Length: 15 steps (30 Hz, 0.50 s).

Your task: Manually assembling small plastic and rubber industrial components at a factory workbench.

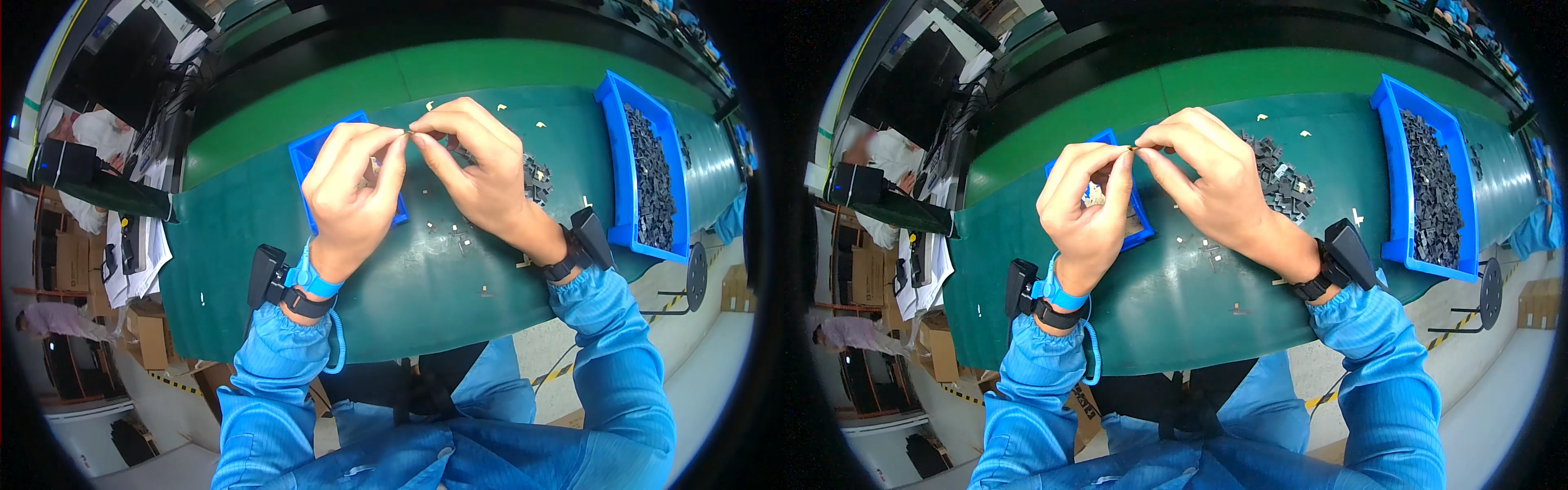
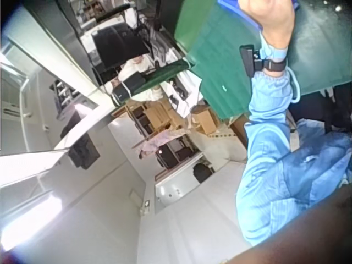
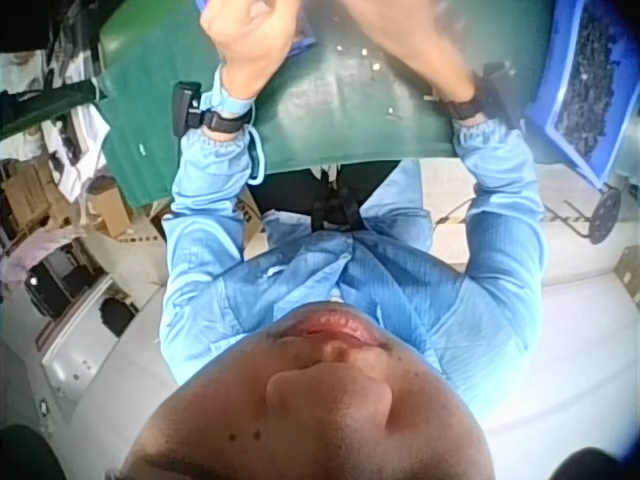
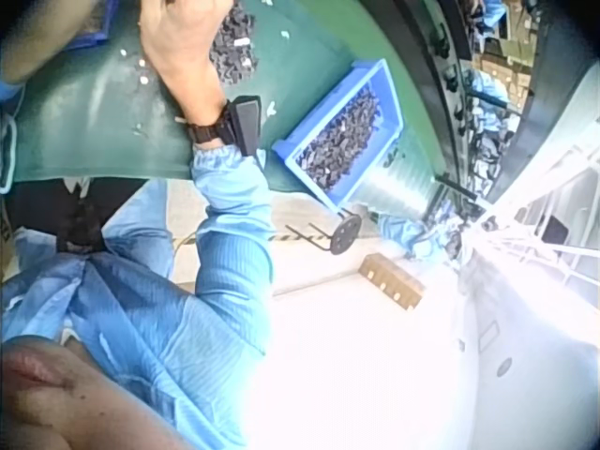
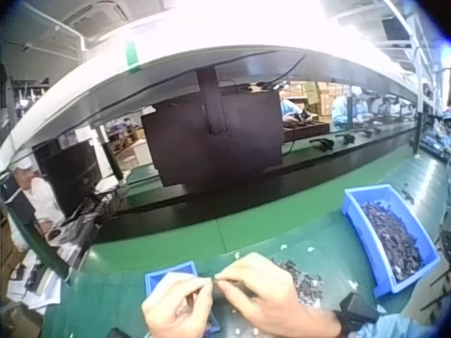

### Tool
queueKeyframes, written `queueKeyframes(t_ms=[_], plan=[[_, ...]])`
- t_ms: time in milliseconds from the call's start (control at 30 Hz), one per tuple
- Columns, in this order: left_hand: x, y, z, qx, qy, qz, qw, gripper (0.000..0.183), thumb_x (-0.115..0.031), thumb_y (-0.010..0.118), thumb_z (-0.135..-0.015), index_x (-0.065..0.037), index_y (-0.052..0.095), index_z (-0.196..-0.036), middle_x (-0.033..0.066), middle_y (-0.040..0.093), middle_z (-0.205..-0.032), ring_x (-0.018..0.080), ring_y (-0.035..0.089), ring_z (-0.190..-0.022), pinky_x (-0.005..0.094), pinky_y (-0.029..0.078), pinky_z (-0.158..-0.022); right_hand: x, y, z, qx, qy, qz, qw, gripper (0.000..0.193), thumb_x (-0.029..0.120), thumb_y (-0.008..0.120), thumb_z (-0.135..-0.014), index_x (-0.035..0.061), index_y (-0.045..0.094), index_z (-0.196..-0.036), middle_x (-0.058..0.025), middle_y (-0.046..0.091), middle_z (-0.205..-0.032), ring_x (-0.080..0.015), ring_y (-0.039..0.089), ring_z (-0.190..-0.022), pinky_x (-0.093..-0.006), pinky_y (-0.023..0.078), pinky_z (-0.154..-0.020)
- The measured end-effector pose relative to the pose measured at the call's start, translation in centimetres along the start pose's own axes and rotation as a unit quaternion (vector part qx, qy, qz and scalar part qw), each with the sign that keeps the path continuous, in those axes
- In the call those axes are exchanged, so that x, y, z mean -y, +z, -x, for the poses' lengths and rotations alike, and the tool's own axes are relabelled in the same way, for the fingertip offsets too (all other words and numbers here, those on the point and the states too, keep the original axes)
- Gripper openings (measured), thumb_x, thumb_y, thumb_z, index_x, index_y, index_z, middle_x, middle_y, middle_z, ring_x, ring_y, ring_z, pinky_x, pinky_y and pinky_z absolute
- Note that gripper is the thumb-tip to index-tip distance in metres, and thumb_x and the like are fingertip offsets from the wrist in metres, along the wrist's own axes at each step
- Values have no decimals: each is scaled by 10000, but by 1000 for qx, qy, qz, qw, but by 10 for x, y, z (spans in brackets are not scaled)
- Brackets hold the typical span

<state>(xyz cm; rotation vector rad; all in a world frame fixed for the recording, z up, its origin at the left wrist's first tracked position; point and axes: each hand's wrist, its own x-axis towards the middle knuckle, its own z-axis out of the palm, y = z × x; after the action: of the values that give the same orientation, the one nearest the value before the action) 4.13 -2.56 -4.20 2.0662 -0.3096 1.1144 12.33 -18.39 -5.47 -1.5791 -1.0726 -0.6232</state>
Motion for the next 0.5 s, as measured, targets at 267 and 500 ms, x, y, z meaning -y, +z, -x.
queueKeyframes(t_ms=[267,500], plan=[[2,-1,0,5,9,-3,1000,135,85,778,-880,40,746,-1002,103,707,-911,125,646,-720,252,514,-622,3,0,-2,-5,-16,7,1000,148,-10,792,-844,-2,721,-974,-133,716,-937,-297,694,-851,-368,558,-737],[4,-1,0,14,18,10,1000,170,89,786,-848,28,753,-1003,118,704,-915,166,671,-719,273,519,-572,1,-2,-2,-1,-16,3,1000,139,-13,786,-845,-2,716,-965,-127,713,-929,-283,693,-834,-356,558,-715]])
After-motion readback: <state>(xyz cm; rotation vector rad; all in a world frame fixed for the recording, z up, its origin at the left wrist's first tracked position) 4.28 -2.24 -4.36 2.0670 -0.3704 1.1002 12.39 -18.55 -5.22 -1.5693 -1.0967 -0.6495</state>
